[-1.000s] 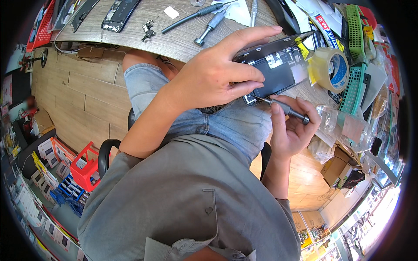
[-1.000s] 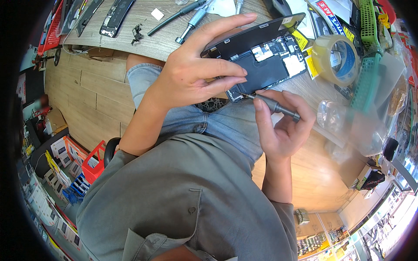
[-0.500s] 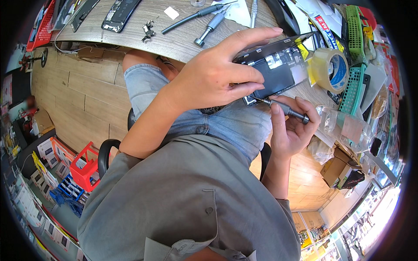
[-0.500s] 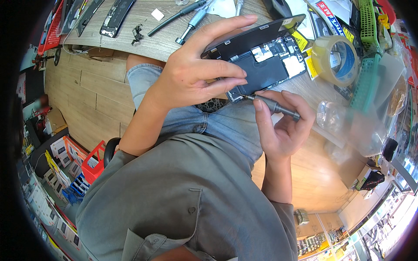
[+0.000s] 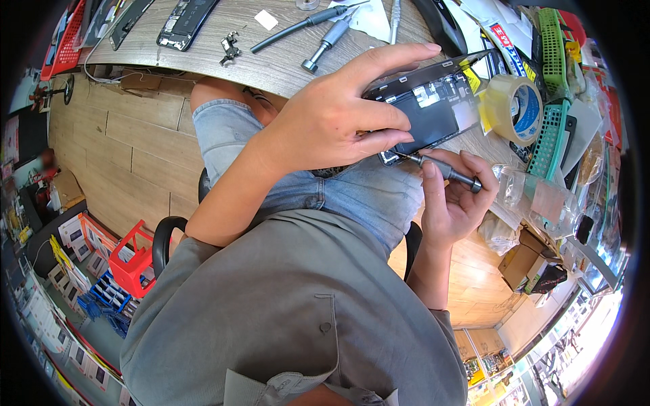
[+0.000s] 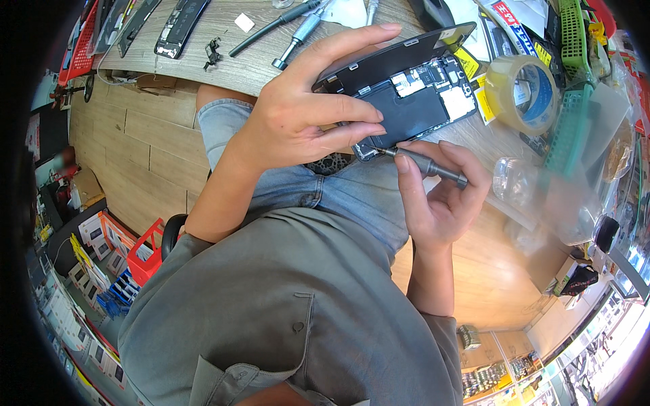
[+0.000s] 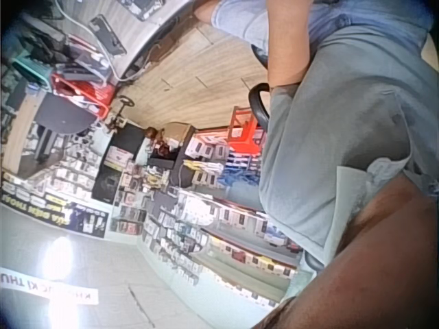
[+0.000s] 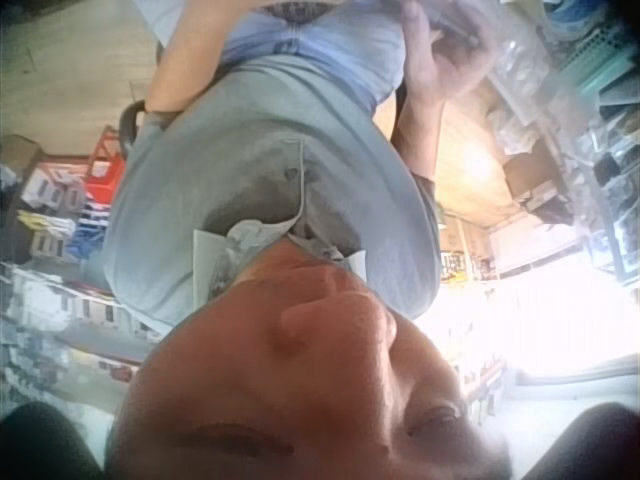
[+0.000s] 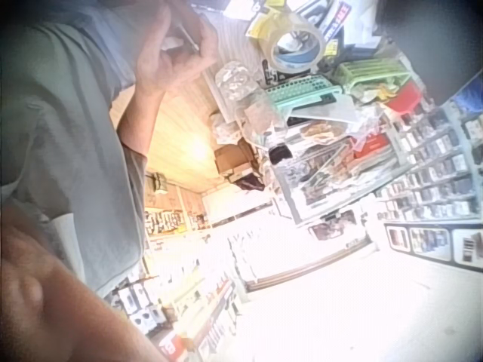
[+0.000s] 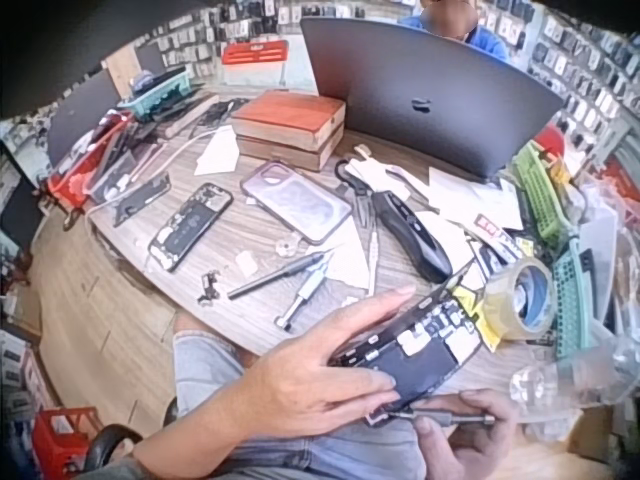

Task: The person disassembles a smartphone, removes the back cover, and uses a screwdriver to unscrew internal components. They then reassemble the device by screwing parts back into place and closing the back cover.

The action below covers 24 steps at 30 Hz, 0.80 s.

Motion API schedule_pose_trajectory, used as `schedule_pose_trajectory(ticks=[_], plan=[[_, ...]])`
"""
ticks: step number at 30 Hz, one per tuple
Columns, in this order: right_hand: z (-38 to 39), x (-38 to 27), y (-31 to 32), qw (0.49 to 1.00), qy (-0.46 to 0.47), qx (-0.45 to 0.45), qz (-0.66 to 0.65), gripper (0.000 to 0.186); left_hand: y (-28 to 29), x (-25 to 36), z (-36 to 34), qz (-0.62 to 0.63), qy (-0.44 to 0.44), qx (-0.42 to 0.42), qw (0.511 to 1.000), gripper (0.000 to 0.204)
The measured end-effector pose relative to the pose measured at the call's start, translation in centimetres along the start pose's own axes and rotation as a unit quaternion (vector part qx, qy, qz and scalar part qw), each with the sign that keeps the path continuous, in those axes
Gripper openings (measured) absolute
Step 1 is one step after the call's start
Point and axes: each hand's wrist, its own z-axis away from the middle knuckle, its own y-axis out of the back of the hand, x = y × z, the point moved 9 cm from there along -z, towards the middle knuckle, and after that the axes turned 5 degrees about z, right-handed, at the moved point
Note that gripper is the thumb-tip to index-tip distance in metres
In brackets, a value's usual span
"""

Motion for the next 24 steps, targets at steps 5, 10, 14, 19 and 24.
schedule_pose_trajectory(ticks=[5,10,14,19,24], plan=[[0.01,0.14,0.01,1.000,-0.010,0.001,-0.002,0.062,0.08,0.18,-0.13,0.001,-0.007,-0.010,1.000,0.020],[0.10,0.06,0.00,1.000,-0.011,0.004,-0.003,0.063,0.09,0.32,-0.18,0.001,-0.009,-0.009,1.000,0.020],[0.15,0.22,0.05,1.000,-0.008,0.004,0.001,0.063,0.11,0.34,-0.26,0.000,-0.007,-0.011,1.000,0.019],[0.09,0.14,0.00,1.000,-0.006,0.006,-0.003,0.063,0.05,0.20,-0.13,0.005,-0.007,-0.009,1.000,0.020],[-0.02,0.06,-0.01,1.000,-0.006,0.003,-0.003,0.063,0.01,0.17,-0.14,0.006,-0.004,-0.012,1.000,0.020]])
